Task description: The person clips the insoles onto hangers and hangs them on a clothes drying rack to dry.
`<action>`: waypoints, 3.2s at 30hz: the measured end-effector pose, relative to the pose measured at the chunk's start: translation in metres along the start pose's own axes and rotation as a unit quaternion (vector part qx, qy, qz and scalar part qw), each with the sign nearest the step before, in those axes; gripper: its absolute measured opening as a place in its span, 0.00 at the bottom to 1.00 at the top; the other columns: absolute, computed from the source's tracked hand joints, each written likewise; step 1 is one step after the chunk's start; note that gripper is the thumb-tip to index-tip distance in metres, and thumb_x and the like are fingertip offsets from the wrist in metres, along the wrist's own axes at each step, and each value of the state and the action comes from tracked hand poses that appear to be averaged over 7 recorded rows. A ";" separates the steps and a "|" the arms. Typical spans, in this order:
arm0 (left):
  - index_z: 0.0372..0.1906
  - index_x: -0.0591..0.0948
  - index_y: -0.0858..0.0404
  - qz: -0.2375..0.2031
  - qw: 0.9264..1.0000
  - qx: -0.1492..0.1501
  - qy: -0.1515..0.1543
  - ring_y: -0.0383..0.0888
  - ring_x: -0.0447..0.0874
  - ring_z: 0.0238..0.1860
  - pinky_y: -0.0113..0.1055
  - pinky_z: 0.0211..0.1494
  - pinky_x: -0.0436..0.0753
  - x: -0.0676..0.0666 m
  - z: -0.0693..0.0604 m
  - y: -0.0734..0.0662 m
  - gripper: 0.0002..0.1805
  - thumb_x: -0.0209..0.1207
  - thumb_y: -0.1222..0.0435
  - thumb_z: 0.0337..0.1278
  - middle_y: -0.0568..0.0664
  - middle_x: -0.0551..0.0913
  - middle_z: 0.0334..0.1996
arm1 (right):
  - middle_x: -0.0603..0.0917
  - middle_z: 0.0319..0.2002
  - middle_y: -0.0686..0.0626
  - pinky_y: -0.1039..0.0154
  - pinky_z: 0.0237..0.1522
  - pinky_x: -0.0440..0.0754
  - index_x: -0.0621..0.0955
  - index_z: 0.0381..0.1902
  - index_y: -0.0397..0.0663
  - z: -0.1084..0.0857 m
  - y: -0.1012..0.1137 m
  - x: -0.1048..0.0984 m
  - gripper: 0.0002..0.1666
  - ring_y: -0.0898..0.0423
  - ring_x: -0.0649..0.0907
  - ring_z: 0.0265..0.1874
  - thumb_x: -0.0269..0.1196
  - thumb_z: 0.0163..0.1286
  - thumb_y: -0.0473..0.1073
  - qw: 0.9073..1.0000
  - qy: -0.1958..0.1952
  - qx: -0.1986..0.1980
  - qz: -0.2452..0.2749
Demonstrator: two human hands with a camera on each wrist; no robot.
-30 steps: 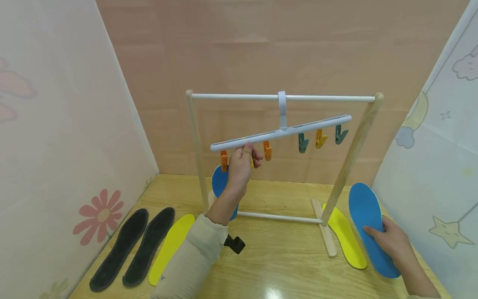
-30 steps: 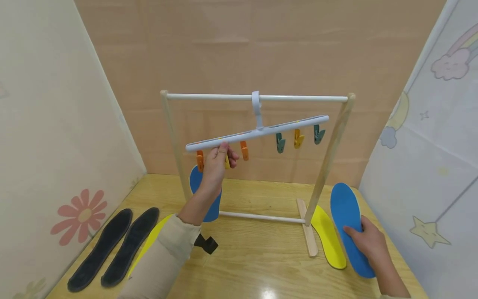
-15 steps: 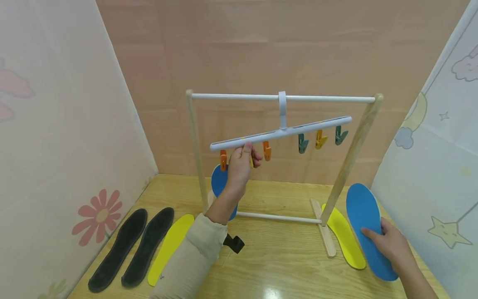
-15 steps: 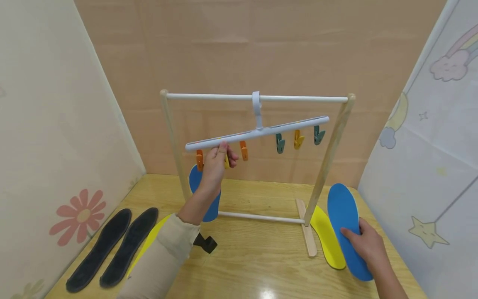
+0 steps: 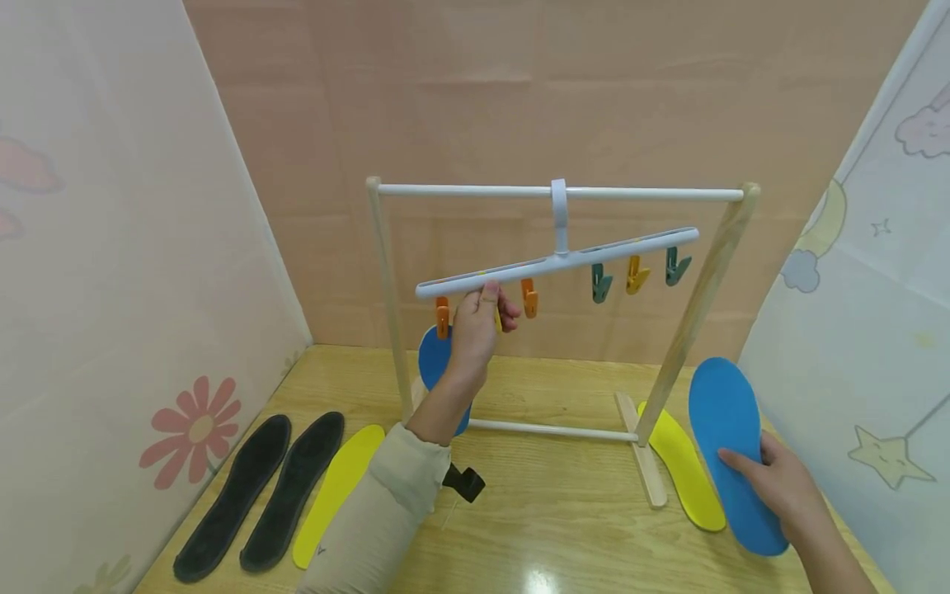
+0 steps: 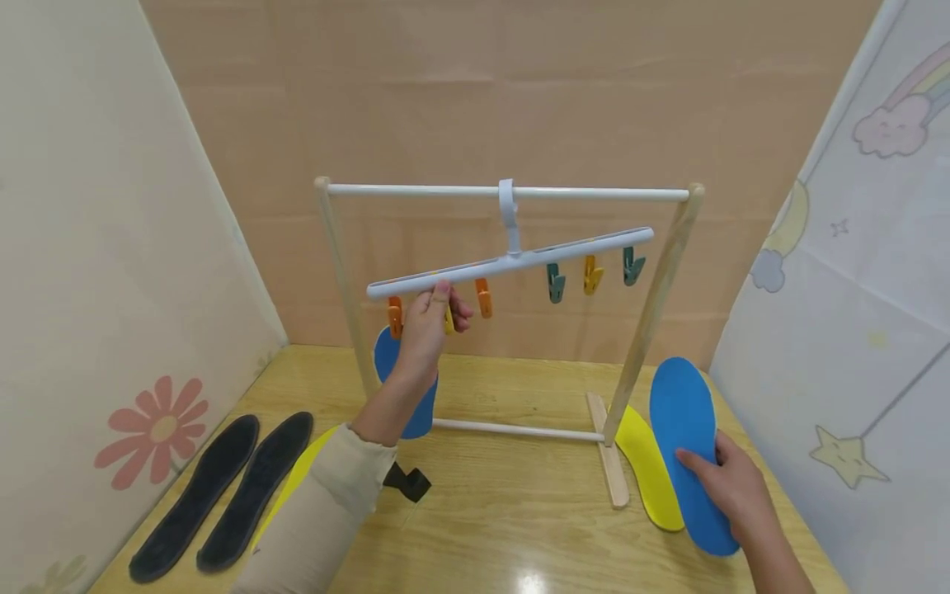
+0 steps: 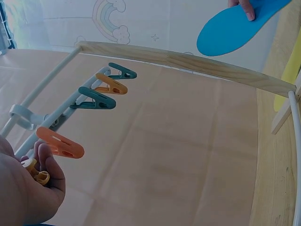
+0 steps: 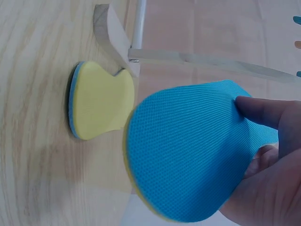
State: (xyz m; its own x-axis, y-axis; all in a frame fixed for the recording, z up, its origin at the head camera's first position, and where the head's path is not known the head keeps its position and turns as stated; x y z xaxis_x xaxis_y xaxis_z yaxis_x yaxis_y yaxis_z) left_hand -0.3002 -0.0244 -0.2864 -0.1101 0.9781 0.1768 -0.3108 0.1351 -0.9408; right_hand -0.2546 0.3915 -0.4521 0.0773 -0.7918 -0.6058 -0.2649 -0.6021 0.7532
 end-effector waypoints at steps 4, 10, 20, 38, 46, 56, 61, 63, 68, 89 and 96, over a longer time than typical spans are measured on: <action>0.38 0.76 0.65 -0.001 1.000 -0.004 0.000 0.39 0.78 0.26 0.34 0.39 0.82 -0.001 0.000 -0.001 0.21 0.44 0.53 0.80 0.47 0.81 0.26 | 0.56 0.72 0.20 0.35 0.45 0.80 0.51 0.77 0.31 -0.005 0.006 -0.002 0.53 0.20 0.68 0.63 0.57 0.75 0.65 1.000 0.009 -0.004 0.009; 0.37 0.76 0.65 -0.005 1.000 -0.009 0.003 0.39 0.78 0.26 0.31 0.38 0.81 -0.001 0.000 -0.003 0.20 0.44 0.53 0.81 0.47 0.80 0.26 | 0.53 0.73 0.20 0.39 0.44 0.81 0.46 0.79 0.33 -0.015 0.018 -0.002 0.54 0.19 0.66 0.64 0.55 0.76 0.64 0.999 0.021 -0.013 0.021; 0.39 0.75 0.68 -0.005 1.000 -0.011 0.007 0.39 0.79 0.26 0.41 0.43 0.83 -0.001 0.000 0.000 0.21 0.44 0.53 0.81 0.48 0.80 0.26 | 0.55 0.73 0.21 0.42 0.43 0.82 0.47 0.79 0.34 -0.027 0.036 -0.001 0.53 0.21 0.70 0.63 0.55 0.77 0.63 0.999 0.022 -0.047 0.013; 0.39 0.75 0.65 -0.010 1.000 -0.010 0.015 0.39 0.80 0.27 0.35 0.41 0.83 0.000 -0.001 0.002 0.21 0.43 0.52 0.80 0.48 0.80 0.27 | 0.63 0.69 0.20 0.41 0.42 0.84 0.54 0.77 0.31 -0.043 0.069 0.013 0.46 0.25 0.78 0.57 0.55 0.79 0.57 0.994 0.016 -0.108 0.006; 0.36 0.74 0.60 -0.008 1.000 -0.011 0.014 0.40 0.80 0.26 0.36 0.41 0.84 0.001 -0.002 0.001 0.19 0.43 0.53 0.81 0.48 0.80 0.27 | 0.66 0.68 0.21 0.40 0.43 0.84 0.56 0.77 0.32 -0.048 0.077 0.020 0.45 0.25 0.78 0.57 0.56 0.78 0.58 0.993 0.018 -0.118 0.002; 0.40 0.75 0.68 -0.005 1.000 -0.007 0.014 0.39 0.81 0.26 0.33 0.39 0.83 0.000 -0.002 0.001 0.22 0.43 0.53 0.81 0.48 0.81 0.26 | 0.70 0.66 0.23 0.42 0.42 0.84 0.60 0.75 0.34 -0.054 0.084 0.034 0.42 0.32 0.82 0.54 0.58 0.78 0.56 0.991 0.032 -0.132 0.012; 0.37 0.74 0.63 -0.003 1.000 -0.003 0.015 0.39 0.81 0.26 0.42 0.44 0.85 0.000 -0.003 -0.001 0.19 0.43 0.53 0.81 0.48 0.81 0.26 | 0.73 0.64 0.25 0.41 0.42 0.84 0.63 0.74 0.34 -0.055 0.088 0.040 0.41 0.32 0.82 0.54 0.59 0.77 0.55 0.988 0.028 -0.149 0.013; 0.38 0.74 0.64 -0.003 1.000 -0.004 0.015 0.39 0.81 0.26 0.42 0.44 0.85 0.000 -0.003 -0.001 0.20 0.43 0.53 0.81 0.48 0.81 0.26 | 0.74 0.63 0.25 0.41 0.43 0.84 0.63 0.73 0.34 -0.056 0.091 0.043 0.40 0.32 0.82 0.54 0.60 0.77 0.55 0.987 0.028 -0.157 0.017; 0.38 0.74 0.62 -0.002 1.000 -0.011 0.012 0.40 0.81 0.26 0.36 0.41 0.84 0.000 -0.002 -0.001 0.19 0.43 0.53 0.81 0.48 0.81 0.25 | 0.76 0.62 0.27 0.41 0.44 0.84 0.65 0.73 0.34 -0.058 0.096 0.050 0.39 0.32 0.82 0.54 0.61 0.76 0.54 0.985 0.031 -0.169 0.029; 0.37 0.74 0.61 0.001 1.000 -0.011 0.013 0.40 0.81 0.27 0.33 0.40 0.84 0.001 -0.007 -0.004 0.19 0.43 0.52 0.81 0.48 0.81 0.26 | 0.76 0.63 0.28 0.41 0.46 0.84 0.64 0.73 0.33 -0.062 0.111 0.069 0.38 0.36 0.83 0.53 0.62 0.76 0.48 0.977 0.063 -0.189 0.075; 0.37 0.74 0.61 0.004 1.000 -0.011 0.009 0.39 0.81 0.26 0.32 0.40 0.83 0.000 -0.006 -0.003 0.20 0.43 0.51 0.80 0.48 0.81 0.26 | 0.75 0.64 0.27 0.40 0.45 0.84 0.62 0.75 0.35 -0.063 0.117 0.075 0.39 0.36 0.84 0.53 0.62 0.76 0.49 0.976 0.075 -0.189 0.076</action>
State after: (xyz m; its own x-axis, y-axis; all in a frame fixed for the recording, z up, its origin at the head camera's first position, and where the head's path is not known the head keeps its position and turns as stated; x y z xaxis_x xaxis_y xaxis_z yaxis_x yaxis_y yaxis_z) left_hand -0.2933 -0.0237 -0.2850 -0.0952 0.9817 0.1651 -0.2897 0.1313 -0.9481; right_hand -0.2191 0.2552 -0.3931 0.2128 -0.8637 -0.4569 0.0865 -0.4492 0.8893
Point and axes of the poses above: each hand's wrist, its own z-axis towards the middle knuckle, its own x-axis out of the palm, y = z × x, the point moved 4 cm from there along z, towards the middle knuckle
